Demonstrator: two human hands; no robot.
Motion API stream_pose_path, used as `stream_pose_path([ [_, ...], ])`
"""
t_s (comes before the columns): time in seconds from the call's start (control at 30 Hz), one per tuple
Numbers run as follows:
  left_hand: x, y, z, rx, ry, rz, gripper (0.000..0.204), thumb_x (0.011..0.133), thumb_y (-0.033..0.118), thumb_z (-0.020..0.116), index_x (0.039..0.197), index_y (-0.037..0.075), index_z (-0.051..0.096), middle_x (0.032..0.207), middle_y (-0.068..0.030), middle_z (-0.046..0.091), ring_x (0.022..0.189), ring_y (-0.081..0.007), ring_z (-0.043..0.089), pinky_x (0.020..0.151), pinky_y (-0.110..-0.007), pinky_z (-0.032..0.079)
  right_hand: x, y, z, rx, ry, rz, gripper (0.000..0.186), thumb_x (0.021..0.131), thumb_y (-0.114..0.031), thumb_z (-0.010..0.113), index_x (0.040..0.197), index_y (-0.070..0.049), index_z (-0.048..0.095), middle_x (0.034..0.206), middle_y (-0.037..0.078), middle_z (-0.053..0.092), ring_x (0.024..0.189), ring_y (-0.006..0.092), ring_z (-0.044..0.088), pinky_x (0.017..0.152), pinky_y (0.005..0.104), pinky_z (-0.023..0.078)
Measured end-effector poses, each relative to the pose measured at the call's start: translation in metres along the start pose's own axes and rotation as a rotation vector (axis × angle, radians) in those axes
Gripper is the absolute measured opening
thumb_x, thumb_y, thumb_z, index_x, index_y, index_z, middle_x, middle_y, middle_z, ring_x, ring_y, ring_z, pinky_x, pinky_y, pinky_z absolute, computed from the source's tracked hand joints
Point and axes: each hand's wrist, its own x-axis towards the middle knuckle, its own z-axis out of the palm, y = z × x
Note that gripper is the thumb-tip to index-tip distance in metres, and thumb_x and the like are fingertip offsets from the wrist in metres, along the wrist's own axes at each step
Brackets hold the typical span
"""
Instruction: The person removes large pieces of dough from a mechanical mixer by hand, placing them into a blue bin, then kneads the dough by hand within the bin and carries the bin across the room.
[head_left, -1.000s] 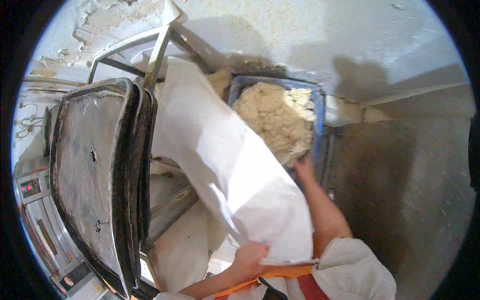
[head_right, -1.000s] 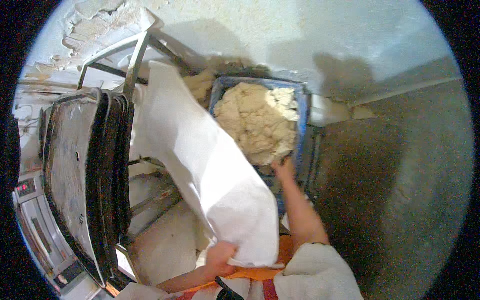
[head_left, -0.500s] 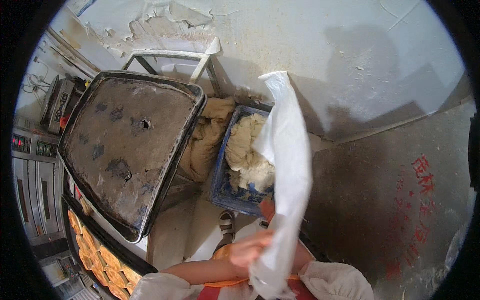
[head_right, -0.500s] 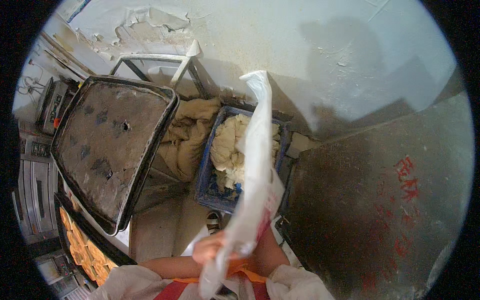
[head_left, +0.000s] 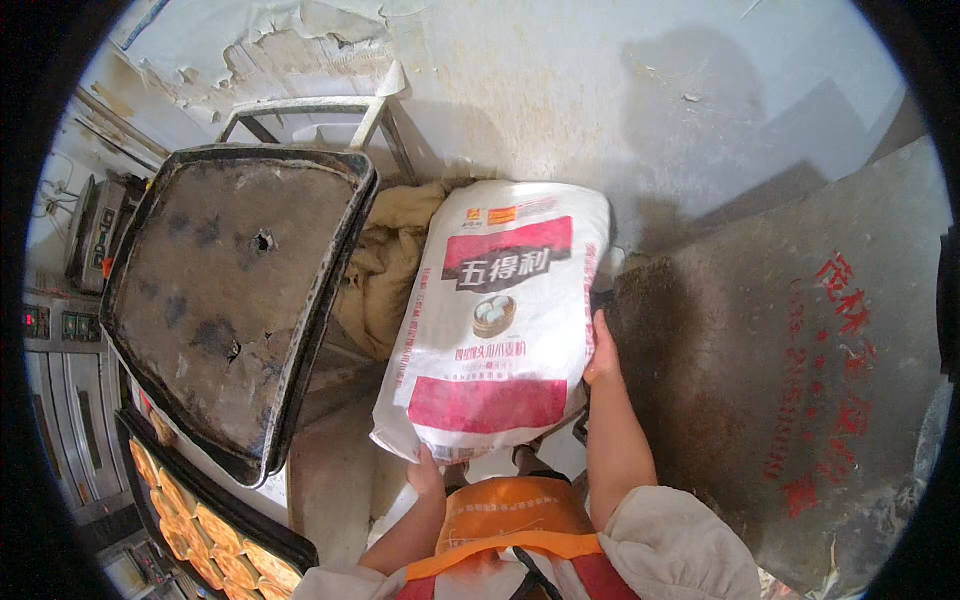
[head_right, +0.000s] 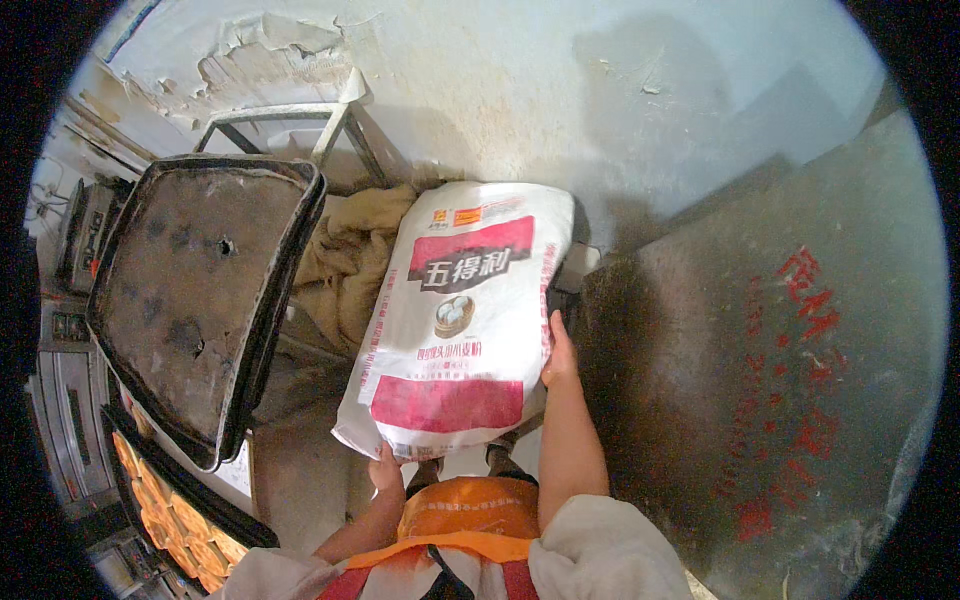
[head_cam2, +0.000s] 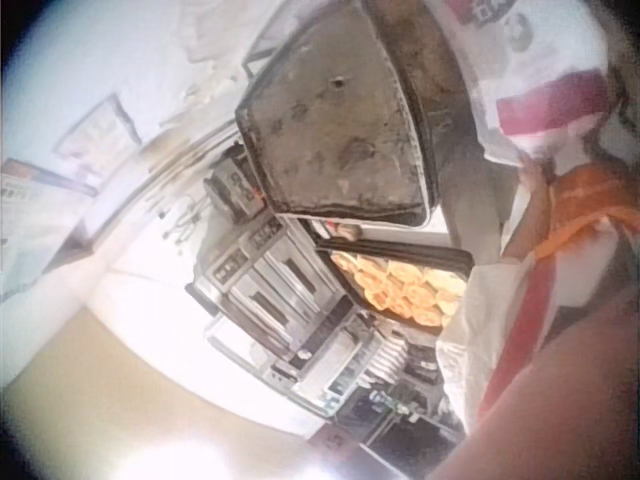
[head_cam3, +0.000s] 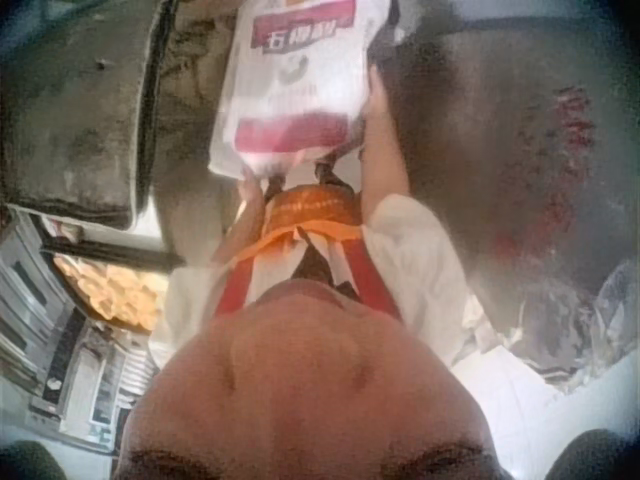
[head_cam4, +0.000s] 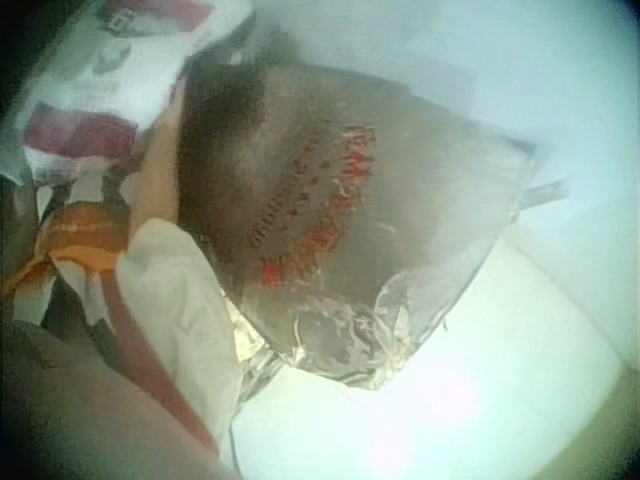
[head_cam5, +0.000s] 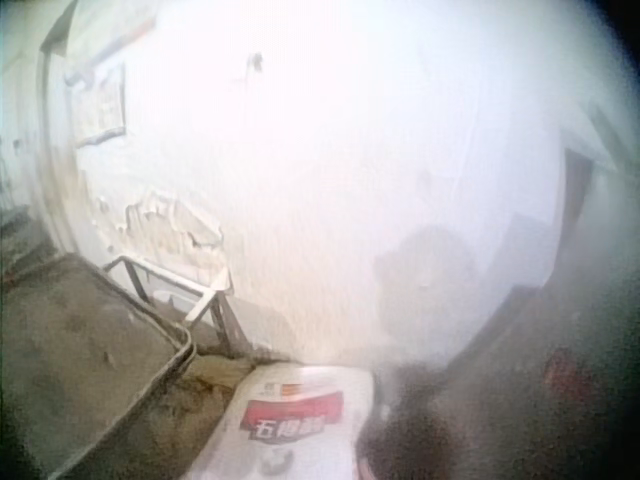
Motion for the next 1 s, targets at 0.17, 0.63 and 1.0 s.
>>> stream_pose_path([
  [0.17, 0.013, 0.007, 0.02, -0.047, -0.046, 0.097, 0.039, 0.091, 0.026, 0.058, 0.096, -0.012, 0.063, 0.087, -0.0139, 0.066, 0.081, -0.0216, 0.062, 0.071, -0.035, 0.049, -0.003, 0.013, -0.023, -0.11, 0.1, -0.043, 0.055, 0.087, -0.036, 0.066, 0.127, 0.0, 0.053, 0.12, 0.014, 0.061, 0.109, 0.0273, 0.058, 0.095, 0.0425, 0.045],
  [0.63, 0.029, -0.024, -0.042, 0.486, -0.468, -0.62, 0.094, 0.076, 0.065, 0.064, 0.146, 0.012, 0.029, 0.146, -0.0157, 0.036, 0.124, -0.0309, 0.047, 0.094, -0.065, 0.034, -0.075, 0.067, -0.096, -1.73, 0.339, 0.075, 0.061, 0.074, -0.029, 0.073, 0.126, -0.003, 0.055, 0.12, 0.018, 0.061, 0.11, 0.0313, 0.059, 0.093, 0.0406, 0.047],
  [1.0, -0.031, 0.017, -0.1, 0.818, -0.452, 0.214, 0.055, 0.078, 0.05, 0.063, 0.115, 0.009, 0.065, 0.111, -0.0171, 0.066, 0.104, -0.0329, 0.063, 0.092, -0.039, 0.047, -0.138, 0.1, -0.102, -2.055, -0.449, 0.011, 0.041, 0.075, -0.039, 0.069, 0.096, -0.004, 0.07, 0.094, 0.017, 0.069, 0.089, 0.0331, 0.066, 0.078, 0.0425, 0.051],
])
